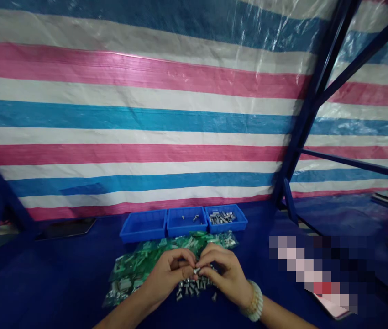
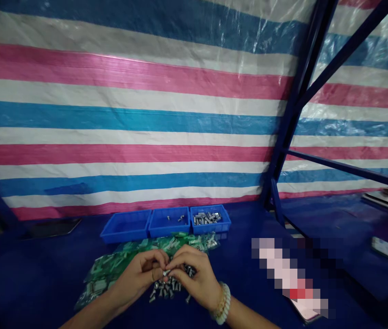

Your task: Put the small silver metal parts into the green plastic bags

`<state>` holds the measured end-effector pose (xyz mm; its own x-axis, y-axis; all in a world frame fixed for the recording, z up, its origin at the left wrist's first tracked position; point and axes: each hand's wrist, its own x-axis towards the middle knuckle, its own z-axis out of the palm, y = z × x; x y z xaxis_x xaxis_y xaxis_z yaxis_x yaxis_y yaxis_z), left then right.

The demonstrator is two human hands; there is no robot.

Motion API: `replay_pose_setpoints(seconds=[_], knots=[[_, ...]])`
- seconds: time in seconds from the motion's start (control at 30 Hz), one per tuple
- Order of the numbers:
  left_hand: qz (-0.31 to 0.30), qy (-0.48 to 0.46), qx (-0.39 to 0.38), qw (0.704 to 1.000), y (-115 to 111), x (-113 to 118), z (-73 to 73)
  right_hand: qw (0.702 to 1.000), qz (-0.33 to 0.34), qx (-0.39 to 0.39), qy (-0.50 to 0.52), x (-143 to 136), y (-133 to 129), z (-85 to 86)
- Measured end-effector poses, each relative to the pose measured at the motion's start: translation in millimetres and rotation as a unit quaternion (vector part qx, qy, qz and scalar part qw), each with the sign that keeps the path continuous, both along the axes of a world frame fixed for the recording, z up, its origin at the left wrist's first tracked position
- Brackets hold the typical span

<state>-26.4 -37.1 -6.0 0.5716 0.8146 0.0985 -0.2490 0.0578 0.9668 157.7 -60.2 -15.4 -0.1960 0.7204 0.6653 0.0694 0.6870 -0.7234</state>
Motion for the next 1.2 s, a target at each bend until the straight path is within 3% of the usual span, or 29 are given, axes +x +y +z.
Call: replay_pose_setpoints(seconds=[0.13, 0.33, 0.53, 0.63, 0.73, 0.87, 0.93, 1.0, 1.1, 1.2], knots=[[-0.002, 0.009, 0.007, 1.0, -5, 3, -2.4, 1.0, -0.025, -0.002, -0.003, 2, -2, 0.2], [0.107, 0.081, 0.09, 0.987, -11, 10, -6.7, 0.996, -0.071, -0.038, -0.035, -3, -1, -2.7], [0.196, 0.179, 0.326, 0.907, -13, 7, 3.7, 0.995, 0.003, -0.052, -0.087, -4, -2, -2.0], [0.213, 0.209, 0.402, 0.866, 5, 4, 16.6, 0.995, 0.01, -0.032, -0.098, -2, -2, -1.3], [0.243, 0.238, 0.46, 0.82, 44, 3, 29.6, 0.995, -0.021, -0.008, -0.1, 1, 2, -2.7], [0.249, 0.278, 0.469, 0.8, 90, -1, 31.2, 0.993, -0.072, 0.011, -0.094, 8, 9, -5.3], [0.233, 0.289, 0.473, 0.799, 93, -5, 25.4, 0.992, -0.092, 0.011, -0.082, 10, 11, -5.4], [0.166, 0.323, 0.498, 0.788, 83, -11, 19.4, 0.992, -0.103, 0.01, -0.073, 10, 11, -4.6], [0.033, 0.404, 0.537, 0.739, 58, -21, 14.5, 0.992, -0.106, 0.012, -0.071, 9, 10, -3.4], [-0.012, 0.458, 0.55, 0.698, 42, -28, 12.9, 0.992, -0.099, 0.015, -0.077, 7, 8, -3.9]])
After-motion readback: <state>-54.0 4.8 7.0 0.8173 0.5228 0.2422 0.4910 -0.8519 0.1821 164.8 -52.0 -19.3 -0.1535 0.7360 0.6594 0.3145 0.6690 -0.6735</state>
